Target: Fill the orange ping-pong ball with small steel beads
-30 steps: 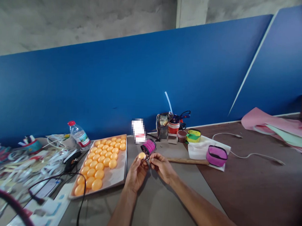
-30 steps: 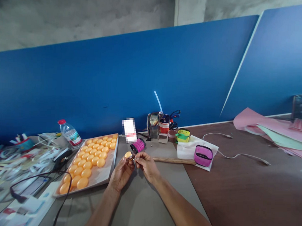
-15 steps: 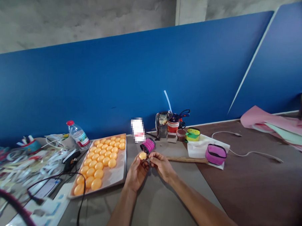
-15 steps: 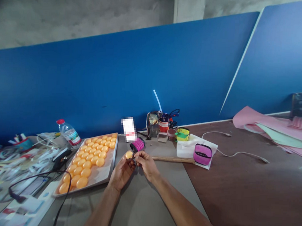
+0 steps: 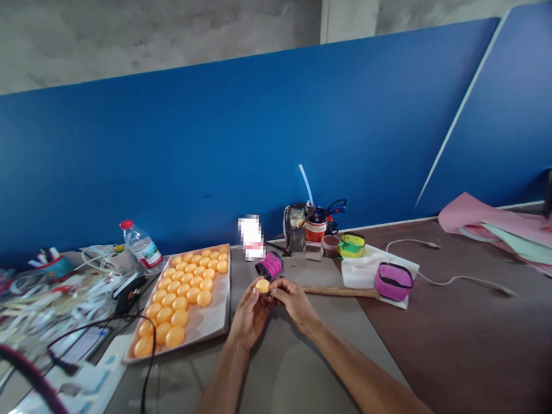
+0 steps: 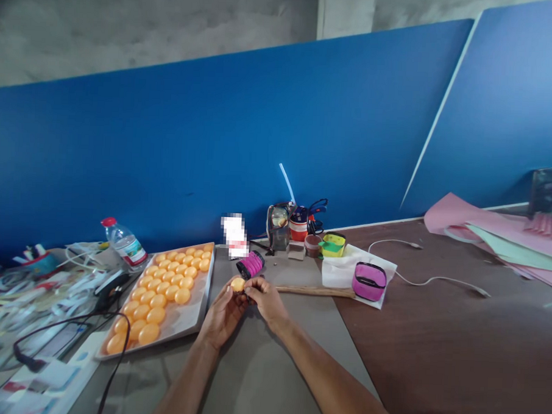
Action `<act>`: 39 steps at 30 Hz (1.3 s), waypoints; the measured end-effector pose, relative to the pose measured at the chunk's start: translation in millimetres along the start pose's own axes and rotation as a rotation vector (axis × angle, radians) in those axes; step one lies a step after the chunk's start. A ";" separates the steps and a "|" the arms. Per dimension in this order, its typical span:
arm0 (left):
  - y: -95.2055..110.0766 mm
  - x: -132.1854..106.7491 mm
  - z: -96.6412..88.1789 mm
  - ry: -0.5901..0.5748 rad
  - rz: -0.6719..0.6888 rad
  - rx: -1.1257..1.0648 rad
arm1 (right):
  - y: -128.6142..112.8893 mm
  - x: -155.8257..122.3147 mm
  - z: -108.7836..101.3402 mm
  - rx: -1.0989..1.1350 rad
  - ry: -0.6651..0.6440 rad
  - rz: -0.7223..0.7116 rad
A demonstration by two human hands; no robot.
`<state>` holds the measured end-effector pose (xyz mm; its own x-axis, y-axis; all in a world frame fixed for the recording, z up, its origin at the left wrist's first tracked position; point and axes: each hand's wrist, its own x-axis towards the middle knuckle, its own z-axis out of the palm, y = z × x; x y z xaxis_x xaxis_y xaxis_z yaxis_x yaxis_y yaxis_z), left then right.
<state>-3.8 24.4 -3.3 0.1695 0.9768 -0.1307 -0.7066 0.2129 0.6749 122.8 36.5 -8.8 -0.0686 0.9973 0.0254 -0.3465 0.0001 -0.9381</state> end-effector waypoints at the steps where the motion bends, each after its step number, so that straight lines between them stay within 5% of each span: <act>1: -0.3 0.3 -0.5 -0.002 0.002 0.002 | 0.2 0.1 -0.2 0.005 -0.001 0.001; 17: -3.7 0.1 1.9 0.012 0.014 0.066 | -4.9 -0.7 -3.0 -0.062 -0.054 0.019; 26: -2.4 -1.1 6.6 0.085 -0.042 0.023 | -12.8 -1.2 -6.5 0.094 -0.014 -0.018; 39: -7.0 0.3 2.9 0.095 -0.121 0.146 | -14.0 -11.7 0.1 -0.153 -0.235 -0.112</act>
<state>3.1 23.1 -6.0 0.1765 0.9436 -0.2801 -0.5766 0.3298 0.7475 128.4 24.8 4.0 -0.2590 0.9461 0.1945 -0.2205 0.1382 -0.9655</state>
